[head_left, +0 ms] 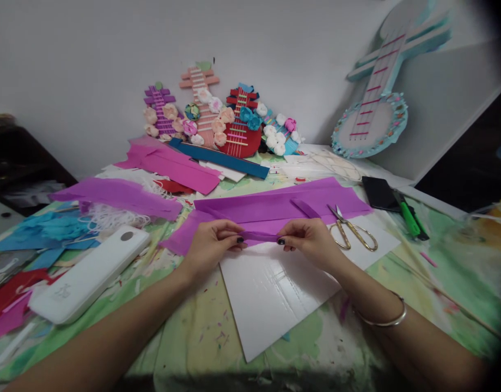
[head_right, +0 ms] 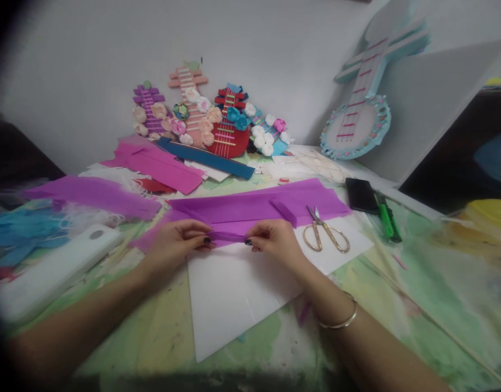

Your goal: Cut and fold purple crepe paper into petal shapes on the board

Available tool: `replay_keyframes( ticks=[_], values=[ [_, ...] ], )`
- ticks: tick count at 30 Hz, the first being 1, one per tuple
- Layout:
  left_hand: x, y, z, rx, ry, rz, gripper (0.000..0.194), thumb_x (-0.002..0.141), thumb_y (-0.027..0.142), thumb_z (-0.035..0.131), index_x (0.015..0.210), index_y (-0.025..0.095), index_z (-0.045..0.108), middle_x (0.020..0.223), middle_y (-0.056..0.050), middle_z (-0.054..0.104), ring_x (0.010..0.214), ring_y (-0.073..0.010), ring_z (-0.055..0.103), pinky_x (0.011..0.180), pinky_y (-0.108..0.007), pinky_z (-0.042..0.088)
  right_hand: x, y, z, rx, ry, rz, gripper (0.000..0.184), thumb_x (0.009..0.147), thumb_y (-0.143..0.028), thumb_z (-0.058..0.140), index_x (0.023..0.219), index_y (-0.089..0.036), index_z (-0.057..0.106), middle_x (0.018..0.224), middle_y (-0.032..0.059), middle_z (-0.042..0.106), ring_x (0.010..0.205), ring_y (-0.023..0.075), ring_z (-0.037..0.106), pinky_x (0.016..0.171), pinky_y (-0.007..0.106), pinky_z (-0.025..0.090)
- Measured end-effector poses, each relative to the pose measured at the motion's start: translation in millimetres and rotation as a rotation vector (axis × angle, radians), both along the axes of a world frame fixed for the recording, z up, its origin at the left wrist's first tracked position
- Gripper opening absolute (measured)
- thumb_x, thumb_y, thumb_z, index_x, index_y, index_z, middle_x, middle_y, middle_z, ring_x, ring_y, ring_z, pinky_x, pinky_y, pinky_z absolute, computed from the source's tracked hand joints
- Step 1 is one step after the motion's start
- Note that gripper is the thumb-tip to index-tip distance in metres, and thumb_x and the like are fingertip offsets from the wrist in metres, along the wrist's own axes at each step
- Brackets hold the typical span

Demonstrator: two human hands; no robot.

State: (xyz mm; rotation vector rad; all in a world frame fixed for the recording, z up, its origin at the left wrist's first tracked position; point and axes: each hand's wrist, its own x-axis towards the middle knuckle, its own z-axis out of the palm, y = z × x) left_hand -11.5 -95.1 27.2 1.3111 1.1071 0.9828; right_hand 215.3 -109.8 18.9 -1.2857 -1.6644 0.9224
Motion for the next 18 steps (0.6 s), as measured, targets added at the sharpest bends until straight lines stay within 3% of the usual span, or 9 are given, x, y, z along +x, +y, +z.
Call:
replay_keyframes(
  ticks=[4, 7, 8, 9, 12, 14, 18],
  values=[
    [-12.7, 12.2, 2.1, 0.090, 0.040, 0.054, 0.017, 0.075, 0.019, 0.064, 0.091, 0.012, 0.064, 0.083, -0.010, 0.073, 0.076, -0.0201, 0.071, 0.070, -0.032, 0.059, 10.1, 7.2, -3.4, 0.089, -0.012, -0.135, 0.011, 0.071, -0.025, 0.067, 0.074, -0.015, 0.069, 0.058, 0.0023, 0.066, 0.053, 0.0136, 0.061, 0.050, 0.024, 0.048],
    [-35.7, 31.3, 7.5, 0.292, 0.203, 0.233, 0.015, 0.078, 0.014, 0.054, 0.091, 0.013, 0.062, 0.092, -0.009, 0.072, 0.085, -0.0197, 0.069, 0.081, -0.034, 0.056, 24.5, 15.8, -5.2, 0.089, 0.043, -0.352, 0.018, 0.071, -0.028, 0.065, 0.080, -0.013, 0.069, 0.063, 0.0057, 0.069, 0.054, 0.0165, 0.065, 0.048, 0.025, 0.048],
    [-44.5, 38.1, 9.6, 0.332, 0.278, 0.282, 0.020, 0.077, 0.011, 0.052, 0.094, 0.014, 0.062, 0.098, -0.009, 0.071, 0.092, -0.0198, 0.068, 0.088, -0.034, 0.053, 30.0, 18.5, -5.6, 0.074, 0.036, -0.419, 0.020, 0.072, -0.028, 0.064, 0.082, -0.012, 0.069, 0.065, 0.0071, 0.070, 0.055, 0.0180, 0.066, 0.048, 0.026, 0.049],
    [-52.8, 44.4, 11.6, 0.411, 0.557, 0.309, 0.024, 0.079, 0.011, 0.050, 0.100, 0.016, 0.062, 0.103, -0.007, 0.070, 0.096, -0.0192, 0.066, 0.090, -0.034, 0.051, 35.4, 20.9, -5.8, 0.077, -0.007, -0.483, 0.022, 0.072, -0.028, 0.062, 0.085, -0.012, 0.069, 0.066, 0.0081, 0.071, 0.056, 0.0191, 0.067, 0.048, 0.026, 0.050],
    [-71.4, 58.3, 14.1, 0.370, 0.807, 0.334, 0.041, 0.073, 0.026, 0.067, 0.111, 0.014, 0.058, 0.113, -0.014, 0.065, 0.103, -0.0316, 0.061, 0.086, -0.044, 0.049, 47.5, 24.3, -4.4, 0.145, -0.274, -0.620, 0.027, 0.075, -0.025, 0.056, 0.094, -0.012, 0.071, 0.073, 0.0101, 0.073, 0.053, 0.0194, 0.066, 0.054, 0.031, 0.053],
    [-77.2, 62.7, 12.3, 0.292, 0.904, 0.313, 0.050, 0.067, 0.035, 0.073, 0.108, 0.012, 0.058, 0.108, -0.018, 0.065, 0.097, -0.0363, 0.062, 0.076, -0.044, 0.049, 50.0, 23.2, -1.5, 0.196, -0.392, -0.654, 0.031, 0.075, -0.023, 0.055, 0.099, -0.012, 0.070, 0.089, 0.0125, 0.074, 0.060, 0.0209, 0.068, 0.061, 0.033, 0.053],
    [-80.8, 64.7, 6.8, 0.217, 1.002, 0.273, 0.056, 0.066, 0.037, 0.073, 0.113, 0.013, 0.053, 0.098, -0.014, 0.067, 0.089, -0.0320, 0.064, 0.066, -0.035, 0.047, 44.6, 18.4, 4.4, 0.243, -0.447, -0.665, 0.032, 0.076, -0.023, 0.054, 0.101, -0.013, 0.070, 0.092, 0.0112, 0.074, 0.061, 0.0203, 0.067, 0.071, 0.036, 0.052]
  ],
)
